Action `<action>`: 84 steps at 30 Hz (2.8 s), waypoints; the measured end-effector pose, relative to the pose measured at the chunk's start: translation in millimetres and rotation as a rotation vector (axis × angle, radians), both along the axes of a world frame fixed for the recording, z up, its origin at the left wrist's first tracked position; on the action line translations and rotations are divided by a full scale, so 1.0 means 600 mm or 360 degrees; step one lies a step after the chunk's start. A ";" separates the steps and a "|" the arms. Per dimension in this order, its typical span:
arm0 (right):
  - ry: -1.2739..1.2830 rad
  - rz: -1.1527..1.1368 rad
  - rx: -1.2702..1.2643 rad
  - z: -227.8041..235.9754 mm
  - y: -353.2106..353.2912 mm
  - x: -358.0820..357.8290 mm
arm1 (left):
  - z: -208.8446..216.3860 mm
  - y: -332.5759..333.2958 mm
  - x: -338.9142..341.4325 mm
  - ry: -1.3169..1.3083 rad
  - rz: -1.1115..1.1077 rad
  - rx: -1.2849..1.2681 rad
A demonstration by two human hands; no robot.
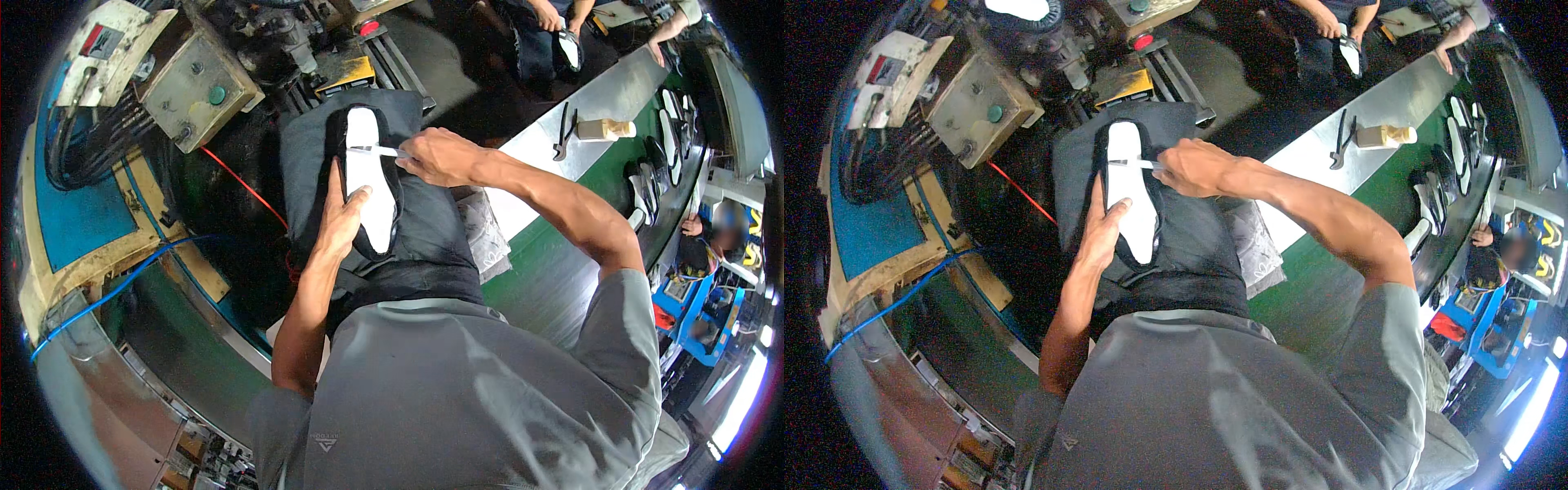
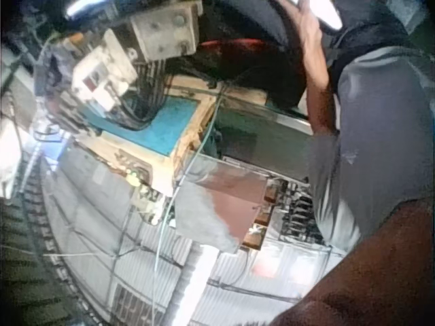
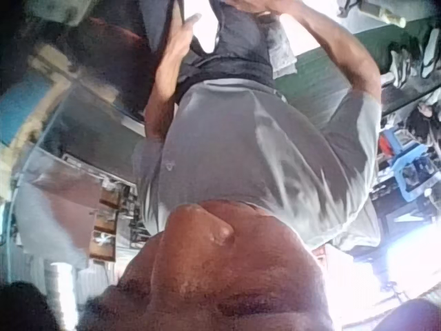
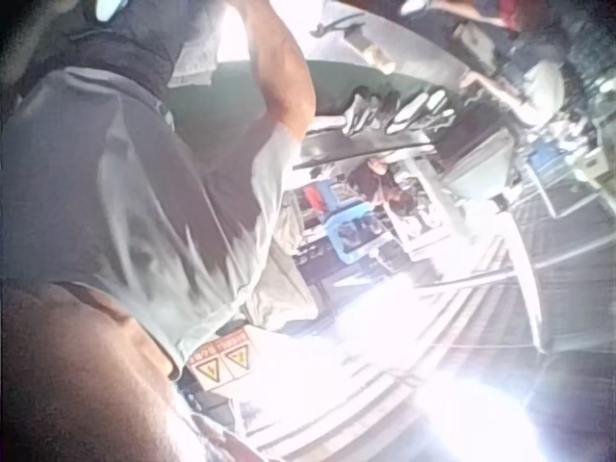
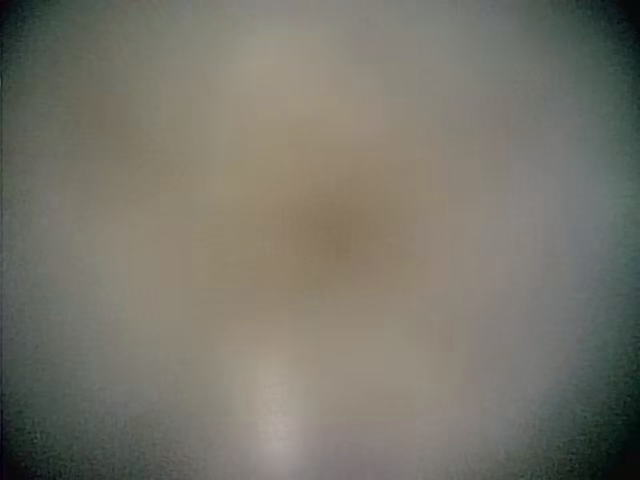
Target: Apply adhesive and attach soles to shoe uppers using a specialized machine in a shoe factory.
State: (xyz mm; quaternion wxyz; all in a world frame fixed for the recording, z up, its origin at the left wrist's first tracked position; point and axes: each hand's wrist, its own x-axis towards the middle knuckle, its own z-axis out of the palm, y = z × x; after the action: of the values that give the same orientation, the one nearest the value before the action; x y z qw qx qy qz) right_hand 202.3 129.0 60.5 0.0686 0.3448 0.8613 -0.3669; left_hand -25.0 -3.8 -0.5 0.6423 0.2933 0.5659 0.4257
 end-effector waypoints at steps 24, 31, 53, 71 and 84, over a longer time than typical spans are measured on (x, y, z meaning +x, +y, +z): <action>0.0268 -0.0207 0.0350 -0.022 0.028 0.047 | -0.022 0.082 -0.003 -0.0217 -0.0004 -0.0609; 0.0000 -0.0163 -0.0068 -0.054 0.027 -0.006 | 0.009 0.065 -0.008 -0.0464 -0.0102 -0.0621; 0.0455 -0.0286 0.0185 0.026 -0.046 -0.026 | -0.011 -0.074 0.027 -0.0376 0.0120 0.0039; 0.0499 -0.0078 0.0176 0.030 -0.159 -0.020 | 0.017 -0.085 0.043 -0.0393 0.0122 0.0059; 0.0424 -0.0742 0.0014 0.071 -0.096 0.065 | 0.241 0.154 -0.147 0.0799 -0.0367 0.0483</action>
State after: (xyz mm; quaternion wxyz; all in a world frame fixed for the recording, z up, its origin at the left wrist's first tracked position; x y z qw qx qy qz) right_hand 241.1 71.5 103.1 -0.1332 0.4827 0.7617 -0.4112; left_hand -113.0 88.5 144.3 0.4755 0.5439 0.5998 0.3439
